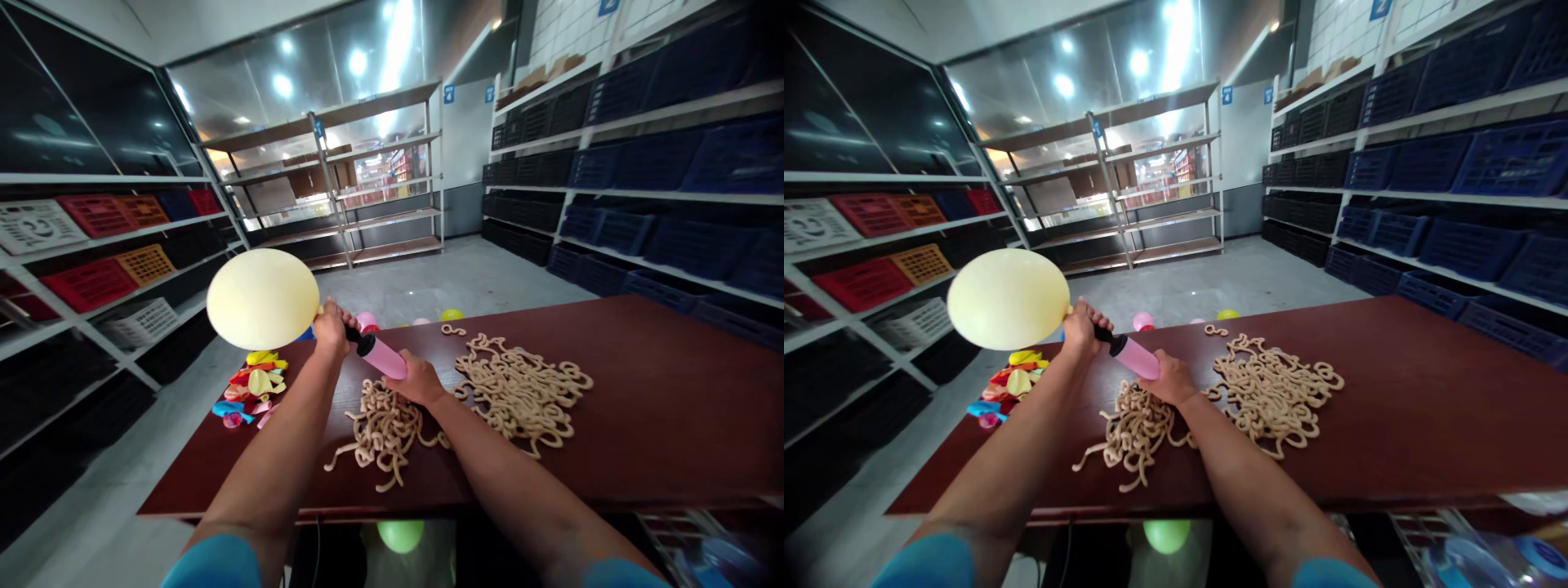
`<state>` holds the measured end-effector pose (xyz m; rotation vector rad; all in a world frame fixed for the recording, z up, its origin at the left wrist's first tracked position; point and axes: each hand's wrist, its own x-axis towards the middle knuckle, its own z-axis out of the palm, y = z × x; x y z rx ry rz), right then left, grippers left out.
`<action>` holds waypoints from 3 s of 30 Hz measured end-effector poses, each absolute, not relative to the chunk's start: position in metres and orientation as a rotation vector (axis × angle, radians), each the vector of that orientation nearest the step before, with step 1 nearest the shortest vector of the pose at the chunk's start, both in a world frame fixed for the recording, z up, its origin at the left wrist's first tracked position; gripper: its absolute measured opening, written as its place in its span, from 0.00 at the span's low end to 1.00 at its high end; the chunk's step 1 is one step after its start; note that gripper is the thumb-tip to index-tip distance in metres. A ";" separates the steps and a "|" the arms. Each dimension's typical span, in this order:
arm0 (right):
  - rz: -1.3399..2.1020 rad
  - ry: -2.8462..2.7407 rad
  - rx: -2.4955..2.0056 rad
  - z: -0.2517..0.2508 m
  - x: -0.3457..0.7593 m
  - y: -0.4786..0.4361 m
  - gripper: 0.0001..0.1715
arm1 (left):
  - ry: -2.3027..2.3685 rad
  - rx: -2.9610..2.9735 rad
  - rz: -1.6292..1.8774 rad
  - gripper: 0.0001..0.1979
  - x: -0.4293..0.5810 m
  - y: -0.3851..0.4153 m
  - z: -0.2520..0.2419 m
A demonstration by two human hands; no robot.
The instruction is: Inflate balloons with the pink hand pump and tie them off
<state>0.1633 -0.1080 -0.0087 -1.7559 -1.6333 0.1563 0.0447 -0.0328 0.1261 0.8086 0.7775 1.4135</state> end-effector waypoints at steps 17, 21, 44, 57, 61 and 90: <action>0.168 -1.611 -1.712 -0.013 0.161 -0.106 0.21 | 0.702 0.962 1.562 0.20 -0.005 -0.013 0.203; 0.152 -1.619 -1.732 -0.016 0.163 -0.106 0.22 | 0.761 0.918 1.466 0.20 0.028 -0.019 0.156; 0.114 -1.618 -1.717 -0.019 0.165 -0.103 0.22 | 0.696 0.894 1.577 0.20 -0.007 -0.014 0.194; 0.078 -1.661 -1.682 -0.017 0.169 -0.105 0.23 | 0.743 0.815 1.461 0.20 0.036 -0.027 0.130; 0.063 -1.638 -1.629 -0.015 0.169 -0.105 0.24 | 0.714 0.881 1.537 0.20 0.006 -0.021 0.177; 0.077 -1.650 -1.644 -0.012 0.167 -0.107 0.24 | 0.696 0.870 1.569 0.21 -0.009 -0.020 0.178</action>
